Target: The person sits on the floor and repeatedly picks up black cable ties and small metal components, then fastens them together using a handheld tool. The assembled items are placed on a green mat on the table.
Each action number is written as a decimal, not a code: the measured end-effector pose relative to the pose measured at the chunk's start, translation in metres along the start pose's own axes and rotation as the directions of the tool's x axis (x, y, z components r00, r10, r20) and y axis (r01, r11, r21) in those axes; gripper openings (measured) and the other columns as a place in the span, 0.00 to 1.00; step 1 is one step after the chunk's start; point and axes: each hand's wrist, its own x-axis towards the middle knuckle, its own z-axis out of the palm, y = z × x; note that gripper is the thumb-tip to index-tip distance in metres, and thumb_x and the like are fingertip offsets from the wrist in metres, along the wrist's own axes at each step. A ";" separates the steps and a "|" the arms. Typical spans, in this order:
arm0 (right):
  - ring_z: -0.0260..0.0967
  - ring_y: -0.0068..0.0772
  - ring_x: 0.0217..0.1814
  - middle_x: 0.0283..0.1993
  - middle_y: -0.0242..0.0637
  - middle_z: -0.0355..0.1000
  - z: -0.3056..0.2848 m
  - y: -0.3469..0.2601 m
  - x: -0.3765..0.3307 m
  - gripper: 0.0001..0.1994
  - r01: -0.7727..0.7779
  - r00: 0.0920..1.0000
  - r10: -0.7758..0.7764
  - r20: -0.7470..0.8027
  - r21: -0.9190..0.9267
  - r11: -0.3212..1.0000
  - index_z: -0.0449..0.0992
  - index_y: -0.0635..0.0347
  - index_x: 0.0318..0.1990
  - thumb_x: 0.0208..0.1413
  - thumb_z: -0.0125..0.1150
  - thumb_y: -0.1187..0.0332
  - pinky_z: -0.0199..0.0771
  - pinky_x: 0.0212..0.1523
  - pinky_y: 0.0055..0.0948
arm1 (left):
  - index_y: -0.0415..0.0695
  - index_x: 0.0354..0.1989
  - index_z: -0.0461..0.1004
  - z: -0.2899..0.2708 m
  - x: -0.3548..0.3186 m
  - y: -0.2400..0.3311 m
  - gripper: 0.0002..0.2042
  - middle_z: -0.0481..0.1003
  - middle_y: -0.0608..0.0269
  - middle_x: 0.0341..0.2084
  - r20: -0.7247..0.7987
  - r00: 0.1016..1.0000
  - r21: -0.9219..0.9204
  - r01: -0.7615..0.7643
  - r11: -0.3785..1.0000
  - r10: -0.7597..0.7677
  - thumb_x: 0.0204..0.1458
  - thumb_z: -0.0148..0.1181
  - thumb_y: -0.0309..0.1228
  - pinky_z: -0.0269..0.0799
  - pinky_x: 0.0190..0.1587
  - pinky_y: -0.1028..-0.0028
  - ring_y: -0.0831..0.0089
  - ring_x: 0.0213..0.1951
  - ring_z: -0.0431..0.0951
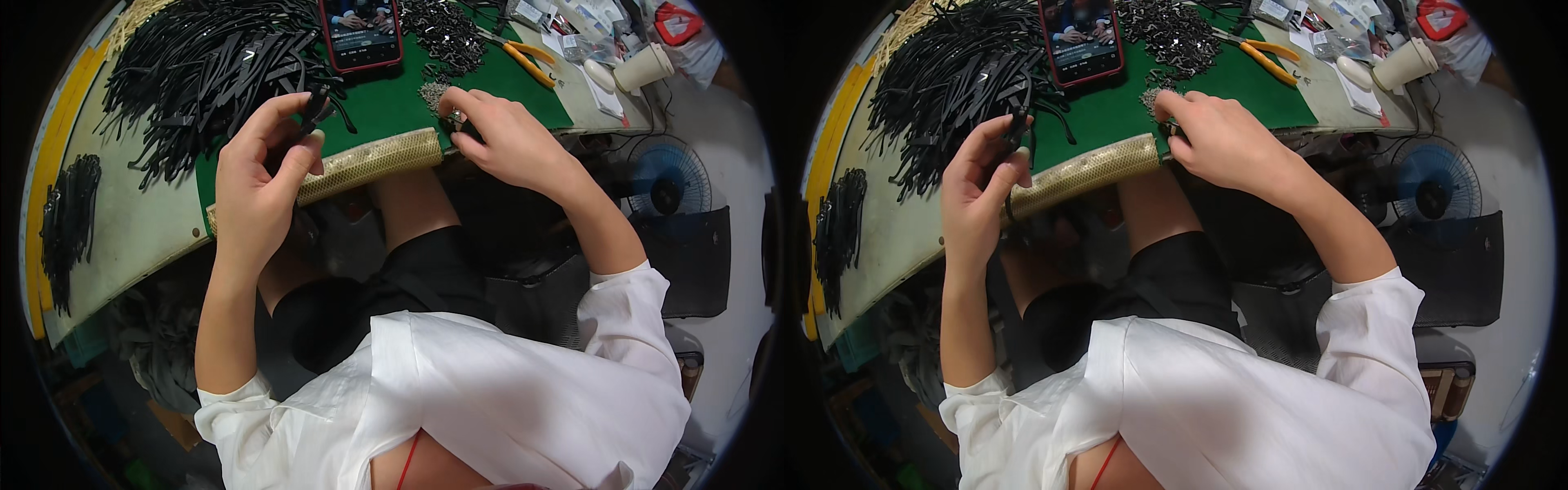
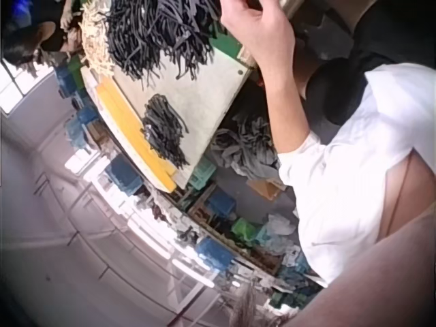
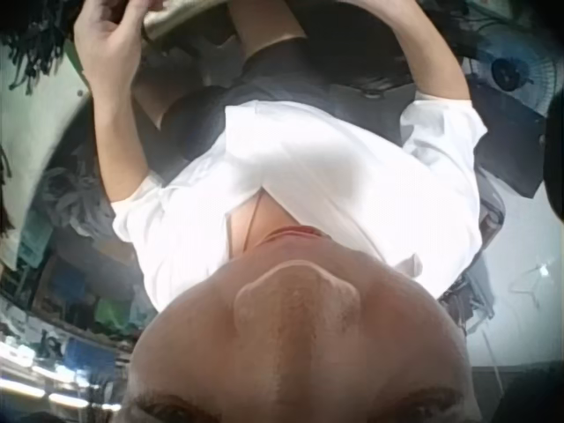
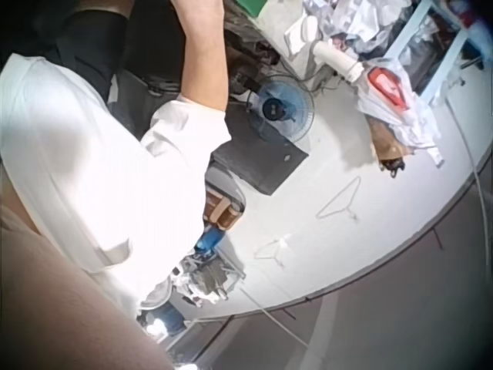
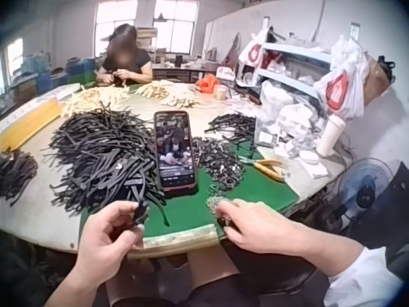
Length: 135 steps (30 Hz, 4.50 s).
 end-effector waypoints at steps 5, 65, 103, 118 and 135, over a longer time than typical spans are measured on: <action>0.73 0.54 0.42 0.39 0.50 0.74 0.000 0.000 0.001 0.12 0.018 1.000 -0.018 -0.002 0.010 1.000 0.71 0.59 0.47 0.55 0.54 0.71 0.73 0.45 0.46 | 0.32 0.56 0.68 -0.002 -0.002 0.003 0.18 0.75 0.59 0.37 0.002 0.999 0.007 0.033 0.999 -0.033 0.55 0.51 0.18 0.71 0.38 0.79 0.79 0.32 0.73; 0.65 0.17 0.16 0.26 0.32 0.72 0.011 -0.091 0.002 0.12 -0.161 0.986 0.074 0.149 0.965 0.206 0.64 0.61 0.51 0.67 0.50 0.65 0.62 0.16 0.20 | 0.40 0.38 0.75 0.020 -0.008 0.001 0.19 0.73 0.61 0.21 -0.043 0.798 0.673 -0.421 0.608 0.601 0.31 0.57 0.16 0.69 0.23 0.69 0.63 0.22 0.76; 0.73 0.50 0.42 0.42 0.44 0.72 -0.008 0.013 -0.016 0.14 0.066 0.998 -0.066 0.019 0.034 0.997 0.71 0.55 0.48 0.53 0.56 0.71 0.73 0.44 0.43 | 0.39 0.48 0.71 -0.047 0.027 0.019 0.09 0.77 0.68 0.24 -0.184 0.949 0.336 -0.184 0.924 0.257 0.63 0.52 0.29 0.56 0.23 0.84 0.89 0.20 0.63; 0.73 0.51 0.44 0.43 0.45 0.72 -0.010 0.001 -0.014 0.13 -0.015 0.998 0.017 0.062 -0.040 0.999 0.71 0.57 0.47 0.53 0.57 0.72 0.73 0.45 0.43 | 0.36 0.56 0.69 -0.017 0.008 -0.003 0.14 0.73 0.67 0.27 -0.158 0.974 0.303 -0.109 0.947 0.163 0.61 0.52 0.22 0.64 0.34 0.83 0.83 0.30 0.71; 0.74 0.52 0.43 0.43 0.46 0.73 -0.008 0.001 -0.014 0.13 -0.033 0.997 0.036 0.063 -0.053 0.998 0.70 0.58 0.48 0.53 0.57 0.72 0.73 0.45 0.43 | 0.36 0.57 0.68 -0.014 0.002 -0.007 0.19 0.71 0.68 0.30 -0.128 0.987 0.235 -0.064 0.970 0.097 0.56 0.51 0.15 0.64 0.38 0.84 0.82 0.32 0.69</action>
